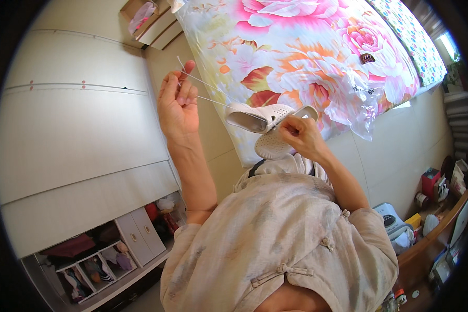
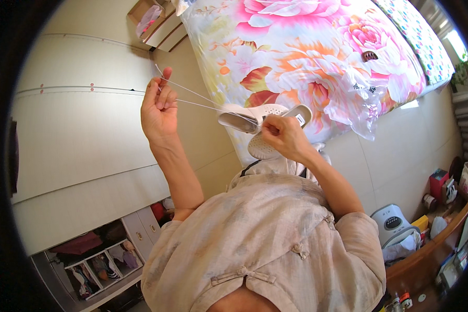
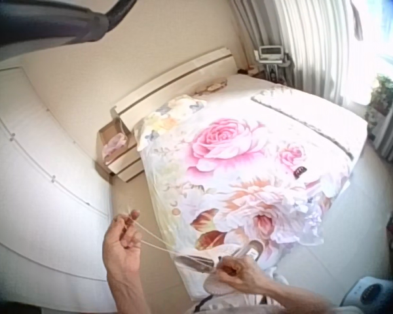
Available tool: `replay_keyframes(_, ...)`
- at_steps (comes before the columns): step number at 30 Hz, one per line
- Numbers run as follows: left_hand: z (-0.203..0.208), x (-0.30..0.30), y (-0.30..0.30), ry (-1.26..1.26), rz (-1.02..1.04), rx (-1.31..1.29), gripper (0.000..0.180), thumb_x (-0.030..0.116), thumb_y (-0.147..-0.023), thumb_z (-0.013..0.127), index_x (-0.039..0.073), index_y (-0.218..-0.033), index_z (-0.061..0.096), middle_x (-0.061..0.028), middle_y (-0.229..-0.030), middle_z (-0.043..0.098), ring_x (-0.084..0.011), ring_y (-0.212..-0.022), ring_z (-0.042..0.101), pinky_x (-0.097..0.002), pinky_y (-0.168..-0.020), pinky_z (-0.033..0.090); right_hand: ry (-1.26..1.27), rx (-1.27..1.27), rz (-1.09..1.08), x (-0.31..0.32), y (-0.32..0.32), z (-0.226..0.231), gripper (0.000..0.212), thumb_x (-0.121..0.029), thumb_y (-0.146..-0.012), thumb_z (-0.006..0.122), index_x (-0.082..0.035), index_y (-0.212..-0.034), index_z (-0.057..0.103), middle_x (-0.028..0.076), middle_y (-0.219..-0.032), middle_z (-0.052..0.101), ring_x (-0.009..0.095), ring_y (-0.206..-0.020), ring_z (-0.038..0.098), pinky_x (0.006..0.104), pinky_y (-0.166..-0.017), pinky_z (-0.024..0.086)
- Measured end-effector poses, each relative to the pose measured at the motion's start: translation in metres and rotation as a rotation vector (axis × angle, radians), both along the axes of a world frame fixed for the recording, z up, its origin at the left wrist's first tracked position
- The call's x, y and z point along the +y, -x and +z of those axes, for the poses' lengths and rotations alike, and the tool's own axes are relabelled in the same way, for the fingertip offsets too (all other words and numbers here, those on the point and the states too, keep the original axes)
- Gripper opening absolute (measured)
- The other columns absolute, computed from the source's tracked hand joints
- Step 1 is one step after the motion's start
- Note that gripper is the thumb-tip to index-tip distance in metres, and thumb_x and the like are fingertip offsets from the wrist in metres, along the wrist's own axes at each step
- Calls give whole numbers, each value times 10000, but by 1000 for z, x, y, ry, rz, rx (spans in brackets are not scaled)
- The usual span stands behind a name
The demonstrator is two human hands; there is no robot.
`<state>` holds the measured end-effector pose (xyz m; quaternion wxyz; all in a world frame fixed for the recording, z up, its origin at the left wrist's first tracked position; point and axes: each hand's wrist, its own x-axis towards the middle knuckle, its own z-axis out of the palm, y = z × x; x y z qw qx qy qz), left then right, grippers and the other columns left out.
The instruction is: The person unpacks a pair of white slippers from a plastic bag on a bed. They remove a tag from one slipper and then place both slippers on the floor. The person then folds the empty plastic bag and places it on the bed.
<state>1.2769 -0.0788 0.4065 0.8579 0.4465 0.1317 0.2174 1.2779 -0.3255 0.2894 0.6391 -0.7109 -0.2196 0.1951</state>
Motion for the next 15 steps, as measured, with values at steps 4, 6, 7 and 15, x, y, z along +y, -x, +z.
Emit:
replay_keyframes(4,12,17,-5,-36,15,-91,119,81,-902,477,-17,-890,543,-225,-1123,547,-48,-462,263,-180,-463,262,223,-122,-52,-22,-4,-63,118,-65,-720,582,42,-699,536,133,-539,484,176,-480,439,324,-488,394)
replay_keyframes(6,19,28,-6,-83,-24,-155,116,96,-898,496,1,-881,560,-216,-1119,561,-43,-459,268,-174,-460,261,255,-57,-129,-29,-6,-89,141,-75,-714,585,37,-655,524,119,-527,470,162,-478,431,326,-480,381)
replay_keyframes(7,18,27,-10,-97,-40,-124,118,103,-898,497,6,-881,563,-213,-1117,564,-42,-460,268,-173,-461,261,277,-27,-129,-32,-11,-97,161,-99,-734,576,32,-654,528,85,-522,443,125,-489,410,310,-469,353)
replay_keyframes(15,-39,22,-37,-216,-165,158,83,121,-896,512,47,-880,546,-184,-1072,596,-45,-511,360,-164,-505,315,-165,180,-311,5,-72,-90,187,-153,-859,526,30,-840,559,27,-620,550,83,-544,500,229,-510,400)
